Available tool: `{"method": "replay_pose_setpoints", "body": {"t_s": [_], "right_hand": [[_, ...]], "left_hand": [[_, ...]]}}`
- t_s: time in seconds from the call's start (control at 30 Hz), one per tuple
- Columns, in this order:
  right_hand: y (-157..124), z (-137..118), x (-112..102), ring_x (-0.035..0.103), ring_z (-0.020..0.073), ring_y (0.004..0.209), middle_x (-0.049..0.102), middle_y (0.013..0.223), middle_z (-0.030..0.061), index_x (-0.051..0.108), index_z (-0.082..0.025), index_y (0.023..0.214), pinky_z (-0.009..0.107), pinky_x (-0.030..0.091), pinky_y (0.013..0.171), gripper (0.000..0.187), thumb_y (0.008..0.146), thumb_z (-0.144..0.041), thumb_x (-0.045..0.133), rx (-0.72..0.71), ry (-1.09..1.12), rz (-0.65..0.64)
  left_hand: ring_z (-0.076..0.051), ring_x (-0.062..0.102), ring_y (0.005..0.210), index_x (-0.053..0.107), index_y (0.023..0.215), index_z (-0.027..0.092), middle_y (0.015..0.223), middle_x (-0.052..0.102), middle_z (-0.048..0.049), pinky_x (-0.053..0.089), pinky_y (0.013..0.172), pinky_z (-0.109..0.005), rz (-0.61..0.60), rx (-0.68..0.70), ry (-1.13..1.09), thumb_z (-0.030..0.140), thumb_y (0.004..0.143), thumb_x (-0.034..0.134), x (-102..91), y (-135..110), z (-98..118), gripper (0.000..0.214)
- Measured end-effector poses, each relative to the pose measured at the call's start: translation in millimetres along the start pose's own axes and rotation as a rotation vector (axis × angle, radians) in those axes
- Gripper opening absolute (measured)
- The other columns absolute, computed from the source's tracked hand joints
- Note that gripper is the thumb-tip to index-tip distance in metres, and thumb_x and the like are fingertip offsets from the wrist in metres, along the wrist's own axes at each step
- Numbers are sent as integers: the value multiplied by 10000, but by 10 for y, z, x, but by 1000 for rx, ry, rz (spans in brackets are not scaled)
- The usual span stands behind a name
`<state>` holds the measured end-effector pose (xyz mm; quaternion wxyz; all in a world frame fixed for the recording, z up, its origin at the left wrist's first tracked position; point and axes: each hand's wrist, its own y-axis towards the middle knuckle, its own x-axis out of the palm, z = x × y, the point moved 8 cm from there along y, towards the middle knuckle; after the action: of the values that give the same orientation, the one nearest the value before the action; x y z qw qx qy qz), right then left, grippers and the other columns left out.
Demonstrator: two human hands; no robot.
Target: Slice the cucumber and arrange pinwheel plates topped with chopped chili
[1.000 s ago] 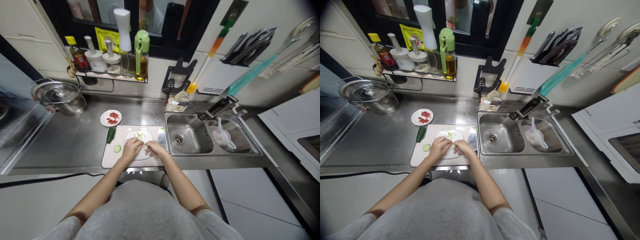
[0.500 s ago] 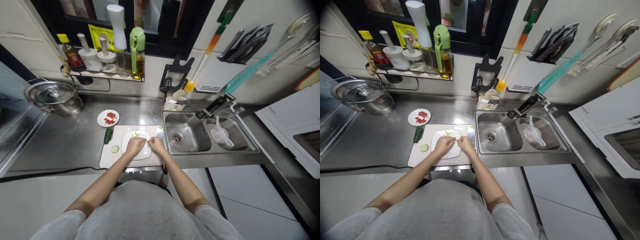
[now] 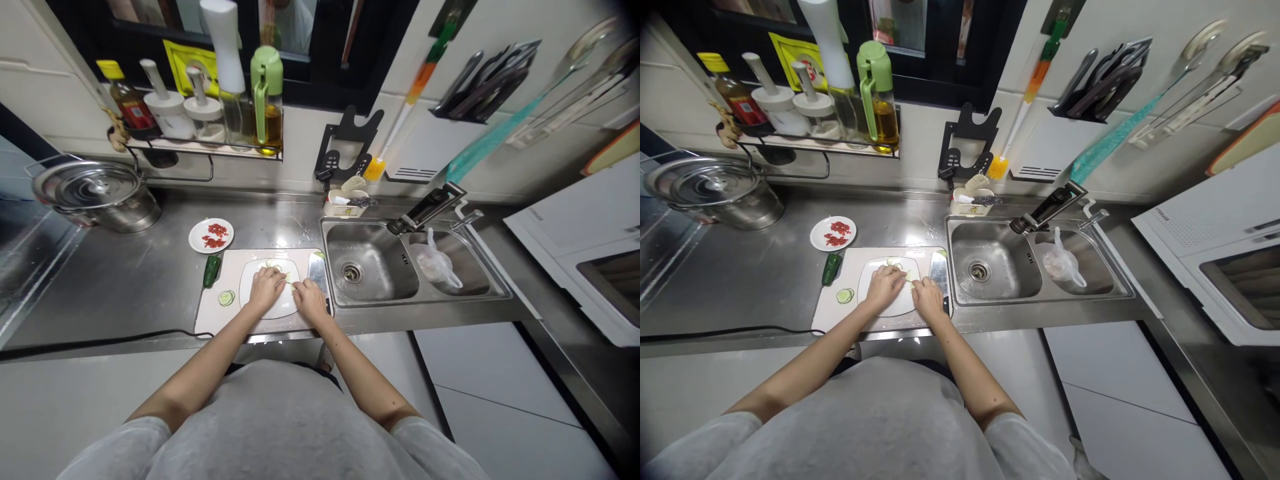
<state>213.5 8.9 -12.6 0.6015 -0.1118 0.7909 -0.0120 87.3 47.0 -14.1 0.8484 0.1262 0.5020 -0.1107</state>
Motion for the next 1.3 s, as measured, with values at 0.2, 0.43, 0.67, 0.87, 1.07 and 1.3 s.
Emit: {"method": "replay_pose_setpoints", "body": {"t_s": [0.2, 0.43, 0.67, 0.87, 1.07, 1.3], "right_hand": [[-9, -6, 3, 466, 222, 1008, 556, 1057, 84, 608, -232, 1192, 291, 371, 771, 320, 932, -322, 443, 34, 24, 35], [-41, -21, -8, 440, 226, 1006, 535, 1065, 81, 622, -233, 1154, 299, 374, 786, 303, 914, -345, 475, 26, 50, 96], [-49, -25, 9, 429, 227, 992, 515, 1026, 74, 639, -227, 1090, 300, 373, 775, 260, 883, -332, 523, 33, 72, 142], [-60, 1, 15, 419, 229, 993, 506, 1045, 74, 640, -212, 1052, 313, 373, 797, 237, 868, -320, 537, 15, 105, 206], [-69, 22, -62, 452, 237, 973, 526, 1031, 89, 634, -188, 1059, 347, 398, 834, 269, 893, -340, 486, -24, 175, 326], [-149, 120, -207, 479, 253, 994, 550, 1010, 101, 673, -204, 976, 372, 421, 846, 300, 898, -377, 440, -4, 283, 400]], "left_hand": [[-251, 467, 1020, 694, 1049, 251, 1078, 614, -73, 356, 882, -402, -10, 8, 15, 361, 899, 493, 27, 17, 9, 275], [-249, 469, 1019, 706, 1000, 254, 1062, 611, -68, 358, 866, -394, -4, 22, -4, 370, 885, 519, 22, -6, 25, 248], [-245, 475, 1023, 709, 980, 252, 1057, 610, -66, 359, 861, -390, 10, 15, -14, 360, 883, 527, 18, -20, 29, 234], [-237, 481, 1024, 709, 966, 249, 1047, 615, -60, 360, 854, -380, 9, -29, -27, 336, 872, 548, 24, -1, 52, 206], [-214, 509, 1005, 702, 983, 257, 1044, 617, -47, 368, 867, -371, 81, -106, -111, 331, 867, 554, -185, -95, 41, 202], [-204, 553, 946, 701, 995, 253, 969, 629, -44, 400, 856, -351, 227, -327, -121, 328, 869, 530, -565, -614, -567, 225]]}}
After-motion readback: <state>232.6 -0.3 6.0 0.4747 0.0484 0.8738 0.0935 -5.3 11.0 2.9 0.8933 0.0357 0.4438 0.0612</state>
